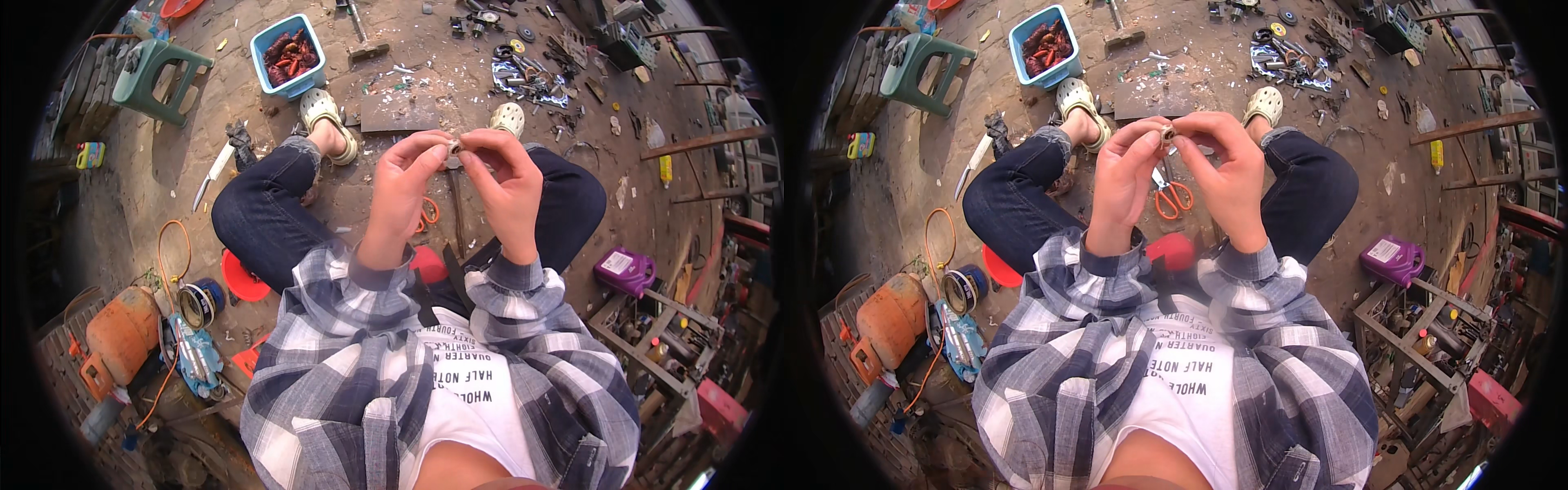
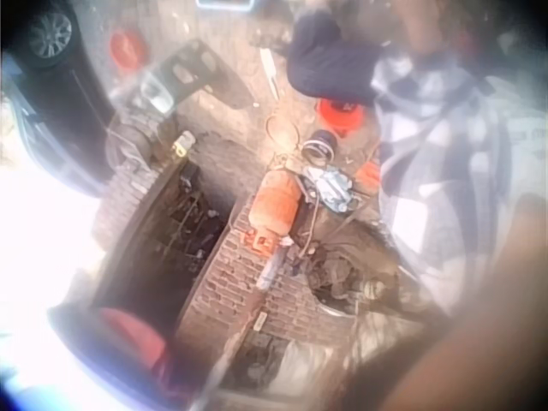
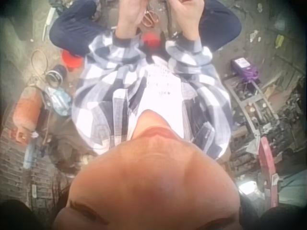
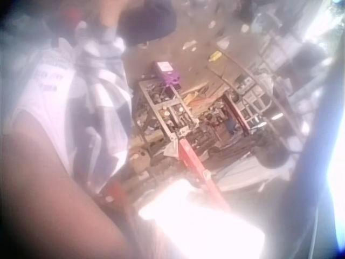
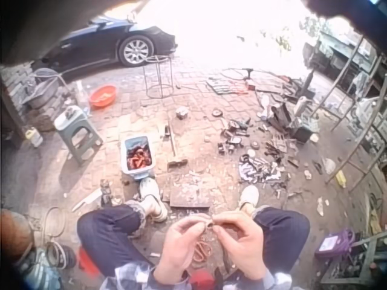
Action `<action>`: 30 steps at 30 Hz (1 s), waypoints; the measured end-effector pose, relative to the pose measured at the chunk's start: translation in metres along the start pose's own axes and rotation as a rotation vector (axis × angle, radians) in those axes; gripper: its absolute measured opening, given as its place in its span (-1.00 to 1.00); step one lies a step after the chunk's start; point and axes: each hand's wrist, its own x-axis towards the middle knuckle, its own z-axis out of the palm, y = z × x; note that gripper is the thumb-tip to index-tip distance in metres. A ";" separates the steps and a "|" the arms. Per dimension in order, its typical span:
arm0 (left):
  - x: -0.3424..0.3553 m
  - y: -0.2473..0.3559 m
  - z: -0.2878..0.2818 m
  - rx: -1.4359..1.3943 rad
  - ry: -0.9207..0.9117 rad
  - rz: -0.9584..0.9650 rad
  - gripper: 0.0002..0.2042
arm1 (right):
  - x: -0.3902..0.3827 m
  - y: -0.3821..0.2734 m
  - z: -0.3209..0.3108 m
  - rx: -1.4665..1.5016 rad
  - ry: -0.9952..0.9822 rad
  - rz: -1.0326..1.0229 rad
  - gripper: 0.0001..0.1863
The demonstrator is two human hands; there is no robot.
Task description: The person sits on the ground and uses a hammer and orange-handled shears to shape small metal pieces. They repeatedly strike the pieces on a metal plate and trim them with the shears.
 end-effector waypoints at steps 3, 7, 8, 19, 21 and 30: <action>-0.002 0.003 0.004 0.051 -0.014 0.039 -0.86 | -0.001 0.002 -0.001 -0.012 0.012 -0.026 -0.85; -0.002 0.003 -0.002 0.033 -0.049 0.005 -0.85 | -0.001 0.000 0.001 -0.027 0.021 -0.038 -0.87; -0.002 0.002 -0.003 0.021 -0.053 0.002 -0.85 | -0.002 0.001 0.001 -0.041 0.020 -0.048 -0.87; -0.005 0.003 0.006 0.211 -0.071 0.242 -0.83 | -0.003 -0.004 -0.002 0.167 -0.019 0.096 -0.74; -0.007 0.004 0.006 0.247 -0.068 0.258 -0.81 | -0.004 -0.003 -0.001 0.141 -0.019 0.083 -0.74; -0.010 0.007 0.007 0.293 -0.056 0.304 -0.80 | -0.005 0.002 -0.003 0.191 -0.070 0.080 -0.78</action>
